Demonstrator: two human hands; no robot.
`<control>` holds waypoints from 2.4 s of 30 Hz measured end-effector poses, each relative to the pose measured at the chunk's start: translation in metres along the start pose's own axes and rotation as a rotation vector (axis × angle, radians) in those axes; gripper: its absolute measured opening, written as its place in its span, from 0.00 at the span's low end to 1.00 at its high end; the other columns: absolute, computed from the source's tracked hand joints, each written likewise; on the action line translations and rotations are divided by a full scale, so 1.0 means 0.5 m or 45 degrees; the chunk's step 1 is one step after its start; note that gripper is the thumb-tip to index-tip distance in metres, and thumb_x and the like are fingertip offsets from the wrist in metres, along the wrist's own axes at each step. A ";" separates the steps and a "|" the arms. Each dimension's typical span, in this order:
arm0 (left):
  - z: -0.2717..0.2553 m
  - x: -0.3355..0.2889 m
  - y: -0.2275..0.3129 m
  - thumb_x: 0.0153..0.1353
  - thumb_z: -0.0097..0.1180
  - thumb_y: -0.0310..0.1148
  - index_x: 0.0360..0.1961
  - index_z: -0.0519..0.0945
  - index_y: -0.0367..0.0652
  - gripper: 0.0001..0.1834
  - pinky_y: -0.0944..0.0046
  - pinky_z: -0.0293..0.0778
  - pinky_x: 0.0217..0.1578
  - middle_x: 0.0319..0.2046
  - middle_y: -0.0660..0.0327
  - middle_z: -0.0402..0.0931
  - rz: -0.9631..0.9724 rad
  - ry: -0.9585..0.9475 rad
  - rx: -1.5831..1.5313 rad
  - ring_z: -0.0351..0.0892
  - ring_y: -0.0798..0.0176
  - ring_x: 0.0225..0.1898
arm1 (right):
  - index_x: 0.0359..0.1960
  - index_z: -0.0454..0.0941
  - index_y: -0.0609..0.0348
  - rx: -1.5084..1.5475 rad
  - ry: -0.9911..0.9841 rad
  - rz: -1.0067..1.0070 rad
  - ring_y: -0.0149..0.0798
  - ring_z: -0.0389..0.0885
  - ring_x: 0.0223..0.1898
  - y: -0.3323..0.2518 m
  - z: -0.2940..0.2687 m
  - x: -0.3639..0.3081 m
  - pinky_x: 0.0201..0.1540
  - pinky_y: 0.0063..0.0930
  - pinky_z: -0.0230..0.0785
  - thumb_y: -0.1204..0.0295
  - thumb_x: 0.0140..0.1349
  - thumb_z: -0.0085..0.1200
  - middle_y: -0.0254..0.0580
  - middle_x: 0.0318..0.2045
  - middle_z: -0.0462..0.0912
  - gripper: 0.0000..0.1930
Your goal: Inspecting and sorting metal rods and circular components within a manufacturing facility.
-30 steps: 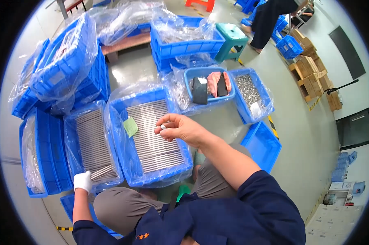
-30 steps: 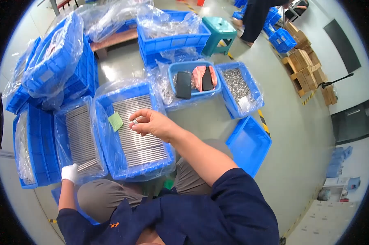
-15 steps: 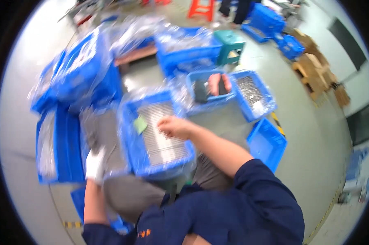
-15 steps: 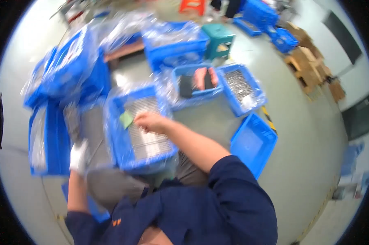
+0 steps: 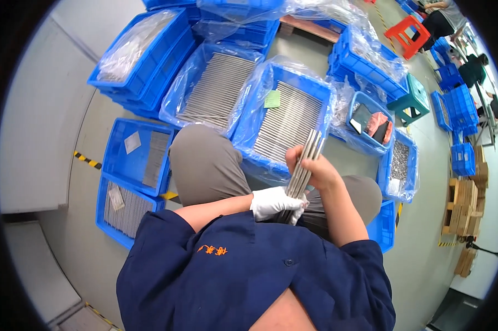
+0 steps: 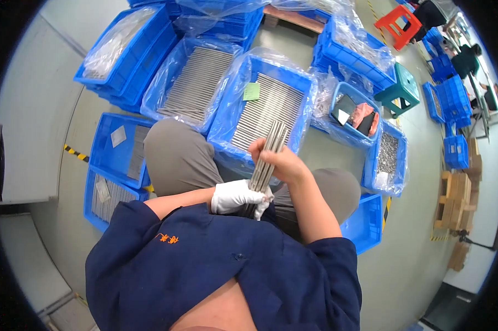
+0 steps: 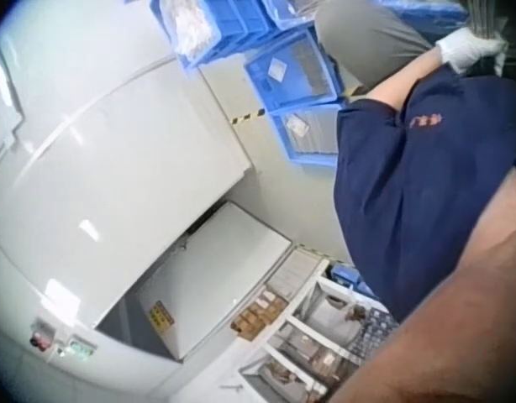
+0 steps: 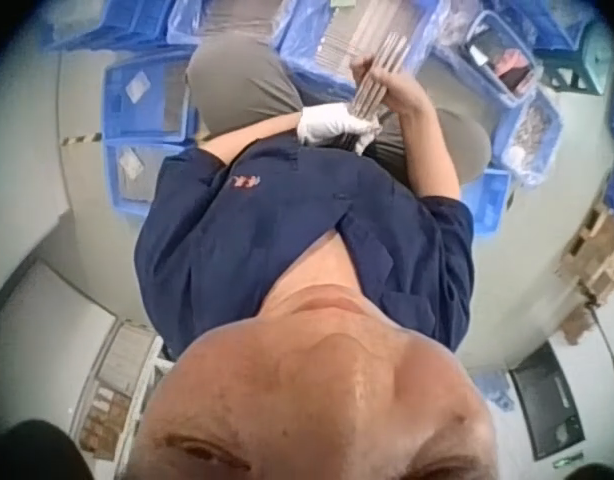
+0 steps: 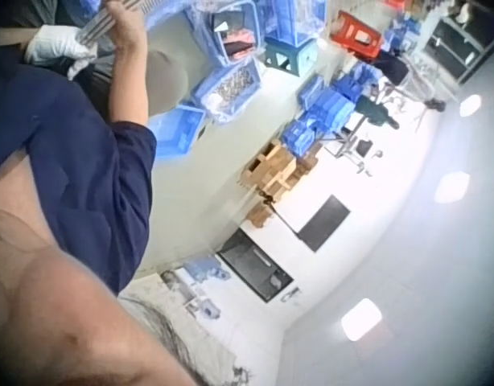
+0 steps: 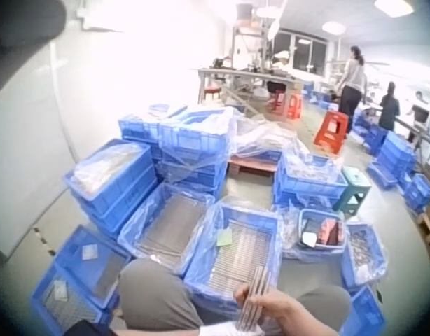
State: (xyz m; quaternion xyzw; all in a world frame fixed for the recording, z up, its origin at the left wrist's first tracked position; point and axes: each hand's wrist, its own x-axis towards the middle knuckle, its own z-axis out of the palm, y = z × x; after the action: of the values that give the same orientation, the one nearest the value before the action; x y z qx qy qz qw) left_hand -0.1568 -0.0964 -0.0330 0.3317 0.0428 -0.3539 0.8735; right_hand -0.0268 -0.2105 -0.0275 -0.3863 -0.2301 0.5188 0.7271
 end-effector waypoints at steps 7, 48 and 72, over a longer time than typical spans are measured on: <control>-0.009 -0.007 -0.007 0.59 0.58 0.38 0.41 0.70 0.43 0.15 0.65 0.72 0.31 0.26 0.67 0.67 -0.118 -0.016 -0.241 0.69 0.70 0.26 | 0.25 0.68 0.53 0.005 0.349 0.000 0.31 0.68 0.29 0.034 0.009 -0.024 0.30 0.24 0.63 0.61 0.59 0.55 0.35 0.26 0.69 0.13; -0.090 0.115 0.298 0.57 0.56 0.34 0.29 0.77 0.39 0.08 0.74 0.55 0.16 0.17 0.68 0.69 0.214 0.673 0.452 0.58 0.77 0.14 | 0.57 0.68 0.64 -0.820 0.974 -0.671 0.35 0.78 0.49 -0.168 -0.166 0.062 0.52 0.22 0.67 0.77 0.66 0.44 0.43 0.52 0.74 0.18; -0.106 0.095 0.331 0.59 0.54 0.37 0.33 0.76 0.39 0.11 0.71 0.64 0.21 0.22 0.64 0.78 0.004 0.831 0.967 0.66 0.75 0.20 | 0.48 0.75 0.64 -0.746 0.584 -0.206 0.33 0.80 0.41 -0.269 -0.202 -0.009 0.47 0.25 0.73 0.81 0.52 0.60 0.43 0.41 0.81 0.19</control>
State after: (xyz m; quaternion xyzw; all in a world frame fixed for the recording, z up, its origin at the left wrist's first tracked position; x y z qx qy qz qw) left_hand -0.0058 -0.0043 0.0019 0.7196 0.1815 -0.2208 0.6328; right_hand 0.1235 -0.2694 0.0205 -0.6646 -0.2297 0.2717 0.6571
